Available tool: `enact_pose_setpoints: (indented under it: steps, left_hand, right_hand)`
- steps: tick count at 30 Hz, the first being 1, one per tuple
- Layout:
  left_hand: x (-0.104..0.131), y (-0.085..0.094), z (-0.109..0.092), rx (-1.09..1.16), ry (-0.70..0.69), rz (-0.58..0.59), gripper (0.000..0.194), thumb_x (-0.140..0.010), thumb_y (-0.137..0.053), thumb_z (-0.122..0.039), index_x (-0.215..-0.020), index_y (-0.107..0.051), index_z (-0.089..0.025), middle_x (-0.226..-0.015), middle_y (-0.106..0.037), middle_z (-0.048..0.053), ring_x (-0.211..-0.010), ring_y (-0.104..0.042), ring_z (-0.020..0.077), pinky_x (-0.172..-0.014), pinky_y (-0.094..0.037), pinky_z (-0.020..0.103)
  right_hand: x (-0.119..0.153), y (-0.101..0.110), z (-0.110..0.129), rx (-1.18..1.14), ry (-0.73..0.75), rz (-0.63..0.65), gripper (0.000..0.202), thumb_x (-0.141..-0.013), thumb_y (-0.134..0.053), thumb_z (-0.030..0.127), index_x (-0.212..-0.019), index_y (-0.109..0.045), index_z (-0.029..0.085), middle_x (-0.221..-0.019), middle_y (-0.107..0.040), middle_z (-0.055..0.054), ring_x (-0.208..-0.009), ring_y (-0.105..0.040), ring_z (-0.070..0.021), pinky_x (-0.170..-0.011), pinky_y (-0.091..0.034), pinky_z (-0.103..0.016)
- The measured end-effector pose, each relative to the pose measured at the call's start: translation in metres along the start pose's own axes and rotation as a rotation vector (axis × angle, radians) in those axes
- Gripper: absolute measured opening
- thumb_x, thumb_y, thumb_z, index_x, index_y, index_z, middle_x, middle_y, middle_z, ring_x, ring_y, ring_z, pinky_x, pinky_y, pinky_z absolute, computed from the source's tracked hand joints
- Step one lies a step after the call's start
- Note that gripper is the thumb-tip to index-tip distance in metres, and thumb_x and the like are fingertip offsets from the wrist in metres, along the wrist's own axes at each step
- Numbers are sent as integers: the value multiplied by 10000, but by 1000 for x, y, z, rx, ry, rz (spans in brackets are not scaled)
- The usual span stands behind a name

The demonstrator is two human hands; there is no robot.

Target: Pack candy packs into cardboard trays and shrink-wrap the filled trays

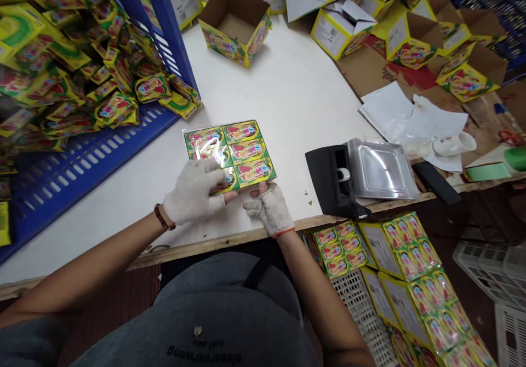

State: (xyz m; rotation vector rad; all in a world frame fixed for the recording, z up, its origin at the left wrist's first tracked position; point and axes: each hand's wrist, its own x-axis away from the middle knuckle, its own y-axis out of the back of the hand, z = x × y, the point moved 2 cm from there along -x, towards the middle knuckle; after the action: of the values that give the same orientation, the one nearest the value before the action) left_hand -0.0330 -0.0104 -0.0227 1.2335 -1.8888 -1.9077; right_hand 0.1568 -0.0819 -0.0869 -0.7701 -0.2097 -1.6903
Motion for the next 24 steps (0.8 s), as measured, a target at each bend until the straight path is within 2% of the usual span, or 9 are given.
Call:
enact_pose_setpoints:
  steps: [4,7,10,12,14,16,18,21,24]
  left_hand:
    - [-14,5,69,41,246,-211,326,-864,-605,-363,-1130,-644,-179,-1179,-617,154,-1022,-590,286,-827,-502,464]
    - [0,-6,87,169,323,-225,384,-877,-567,-294,-1251,-582,-208,-1209,-613,137,-1069,-605,269,-823,-548,432]
    - [33,-14,58,186,286,-214,404,-924,-539,-313,-1300,-548,-164,-1446,-452,194,-1233,-538,297,-894,-544,447]
    - [54,-16,30,162,190,-220,395,-948,-524,-365,-1286,-553,-162,-1545,-323,215,-1202,-551,290,-890,-535,454]
    - [67,-16,7,92,57,-260,401,-921,-574,-441,-1235,-575,-191,-1536,-351,207,-1147,-569,294,-872,-518,475]
    - [69,-16,-5,6,-55,-313,368,-859,-670,-423,-1161,-593,-228,-1396,-532,165,-1102,-579,292,-861,-492,474]
    - [64,-18,-8,-43,-128,-341,250,-826,-715,-292,-1047,-606,-248,-1141,-684,87,-1022,-603,253,-836,-467,428]
    - [51,-22,-7,-32,-223,-309,126,-836,-677,-150,-837,-585,-236,-857,-708,-5,-847,-620,172,-746,-424,342]
    - [40,-21,-9,35,-314,-239,117,-877,-644,-201,-779,-583,-222,-789,-693,-12,-744,-601,143,-708,-413,315]
  right_hand:
    - [-38,6,31,182,118,-71,561,-675,-762,600,-936,-413,246,-744,-557,35,-535,-640,-159,-459,-541,-299]
    - [-72,9,69,370,289,-183,576,-685,-745,515,-1080,-443,224,-903,-637,-41,-701,-665,-199,-619,-590,-374]
    - [-82,10,97,697,647,-194,620,-738,-712,451,-1254,-489,190,-1261,-593,-148,-1118,-609,-283,-934,-532,-461]
    - [-72,7,96,1068,948,-3,580,-813,-649,463,-1312,-536,190,-1398,-532,-160,-1329,-465,-337,-1072,-417,-528]
    - [-53,8,80,1354,1160,218,596,-846,-625,514,-1363,-549,228,-1484,-483,-146,-1424,-340,-386,-1118,-318,-603]
    - [-34,14,62,1495,1276,299,621,-844,-645,532,-1400,-538,276,-1554,-419,-127,-1456,-275,-419,-1117,-264,-656]
    - [-22,21,46,1547,1342,296,565,-862,-659,452,-1397,-543,312,-1565,-417,-107,-1468,-265,-407,-1117,-253,-664]
    - [-18,28,28,1543,1413,278,456,-909,-622,261,-1347,-571,376,-1496,-523,-43,-1487,-278,-321,-1152,-241,-627]
    - [-18,28,15,1486,1510,220,445,-931,-594,178,-1312,-582,407,-1417,-601,-4,-1499,-274,-260,-1176,-231,-609]
